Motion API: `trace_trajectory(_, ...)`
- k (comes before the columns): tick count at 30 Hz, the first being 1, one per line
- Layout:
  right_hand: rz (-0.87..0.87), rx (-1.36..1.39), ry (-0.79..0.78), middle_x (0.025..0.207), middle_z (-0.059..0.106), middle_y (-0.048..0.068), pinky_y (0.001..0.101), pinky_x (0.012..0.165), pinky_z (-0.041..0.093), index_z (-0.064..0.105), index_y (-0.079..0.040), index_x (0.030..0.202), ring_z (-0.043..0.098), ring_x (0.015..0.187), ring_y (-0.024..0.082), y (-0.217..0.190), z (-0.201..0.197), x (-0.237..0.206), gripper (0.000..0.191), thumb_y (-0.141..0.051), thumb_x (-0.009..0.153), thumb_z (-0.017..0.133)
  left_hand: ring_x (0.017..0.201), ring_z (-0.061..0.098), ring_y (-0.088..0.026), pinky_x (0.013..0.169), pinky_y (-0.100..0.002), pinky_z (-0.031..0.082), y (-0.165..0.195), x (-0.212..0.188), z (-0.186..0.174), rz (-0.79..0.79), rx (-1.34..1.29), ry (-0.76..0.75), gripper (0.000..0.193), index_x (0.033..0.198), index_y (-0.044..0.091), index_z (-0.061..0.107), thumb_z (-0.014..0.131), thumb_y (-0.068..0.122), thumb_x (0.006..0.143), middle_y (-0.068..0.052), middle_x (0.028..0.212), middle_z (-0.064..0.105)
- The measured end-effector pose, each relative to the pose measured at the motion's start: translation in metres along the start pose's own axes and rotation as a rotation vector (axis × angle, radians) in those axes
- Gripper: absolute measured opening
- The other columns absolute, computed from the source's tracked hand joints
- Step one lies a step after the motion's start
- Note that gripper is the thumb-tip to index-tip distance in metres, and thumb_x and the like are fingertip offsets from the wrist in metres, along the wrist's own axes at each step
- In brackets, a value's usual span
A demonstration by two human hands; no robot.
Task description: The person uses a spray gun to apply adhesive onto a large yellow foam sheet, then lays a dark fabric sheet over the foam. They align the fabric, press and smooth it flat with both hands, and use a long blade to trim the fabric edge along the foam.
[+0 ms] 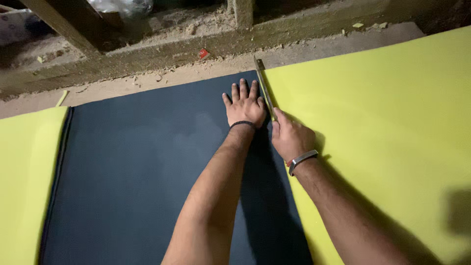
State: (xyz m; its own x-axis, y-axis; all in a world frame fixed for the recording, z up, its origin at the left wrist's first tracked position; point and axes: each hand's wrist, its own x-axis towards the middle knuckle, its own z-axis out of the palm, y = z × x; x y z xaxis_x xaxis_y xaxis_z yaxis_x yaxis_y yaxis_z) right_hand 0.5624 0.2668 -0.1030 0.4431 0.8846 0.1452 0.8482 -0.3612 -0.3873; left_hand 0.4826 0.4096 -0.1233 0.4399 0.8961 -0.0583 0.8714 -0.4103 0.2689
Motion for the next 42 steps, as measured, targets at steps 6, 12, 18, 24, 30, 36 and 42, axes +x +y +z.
trace_trajectory(6,-0.080,0.013,0.069,0.097,0.076,0.016,0.0521,0.075,0.058,0.066,-0.018,0.132,0.073,0.086,0.038,-0.004,-0.002,0.012,0.040,-0.027,0.093,0.065,0.156,0.014,-0.033,0.123,-0.062,0.005,0.002,0.001,-0.004,-0.006,0.015,-0.042,0.063,0.161,0.029,0.027,0.037,0.043,0.100,-0.008,0.170,0.017)
trace_trajectory(12,-0.085,-0.021,0.021,0.097,0.076,0.017,0.0528,0.071,0.058,0.067,-0.017,0.132,0.073,0.082,0.039,-0.004,-0.020,-0.022,0.040,-0.026,0.092,0.065,0.156,0.014,-0.033,0.123,-0.063,0.005,0.003,0.000,-0.005,-0.004,0.014,-0.034,0.064,0.161,0.028,0.026,0.037,0.044,0.100,-0.008,0.170,0.018)
trace_trajectory(18,-0.017,-0.062,-0.022,0.089,0.076,0.016,0.0496,0.069,0.059,0.066,-0.021,0.134,0.074,0.075,0.036,-0.015,-0.028,-0.023,0.037,-0.028,0.098,0.064,0.156,0.014,-0.033,0.123,-0.063,0.006,0.002,0.002,-0.004,0.001,0.028,-0.030,0.063,0.161,0.028,0.027,0.037,0.044,0.101,-0.008,0.170,0.018)
trace_trajectory(24,-0.105,0.075,0.046,0.091,0.080,0.008,0.0397,0.062,0.061,0.064,-0.015,0.136,0.077,0.074,0.023,-0.013,-0.058,-0.099,0.044,-0.023,0.093,0.061,0.157,0.014,-0.031,0.123,-0.061,0.006,-0.003,0.010,0.007,0.008,0.000,-0.023,0.062,0.160,0.027,0.028,0.037,0.043,0.101,-0.007,0.170,0.019)
trace_trajectory(30,0.082,-0.043,-0.120,0.093,0.079,0.011,0.0404,0.064,0.060,0.064,-0.014,0.136,0.075,0.070,0.026,-0.004,-0.056,-0.116,0.041,-0.024,0.097,0.069,0.156,0.018,-0.034,0.126,-0.052,0.012,-0.008,-0.021,0.002,0.286,-0.022,-0.037,0.064,0.160,0.015,0.031,0.043,0.038,0.101,-0.012,0.169,0.024)
trace_trajectory(36,-0.083,0.101,0.145,0.111,0.075,0.014,0.0364,0.073,0.062,0.067,-0.012,0.134,0.077,0.086,0.025,-0.012,-0.093,-0.186,0.040,-0.022,0.096,0.065,0.153,0.022,-0.037,0.123,-0.057,0.013,-0.018,-0.232,-0.025,0.369,-0.089,-0.064,0.068,0.157,0.008,0.035,0.045,0.045,0.100,-0.020,0.164,0.029)
trace_trajectory(42,0.008,0.045,-0.013,0.095,0.080,0.010,0.0425,0.066,0.059,0.070,-0.012,0.131,0.076,0.078,0.029,-0.003,-0.082,-0.210,0.039,-0.019,0.092,0.070,0.152,0.022,-0.041,0.120,-0.062,0.011,0.008,-0.337,-0.054,0.306,-0.132,-0.102,0.075,0.156,0.009,0.038,0.049,0.051,0.095,-0.022,0.164,0.029)
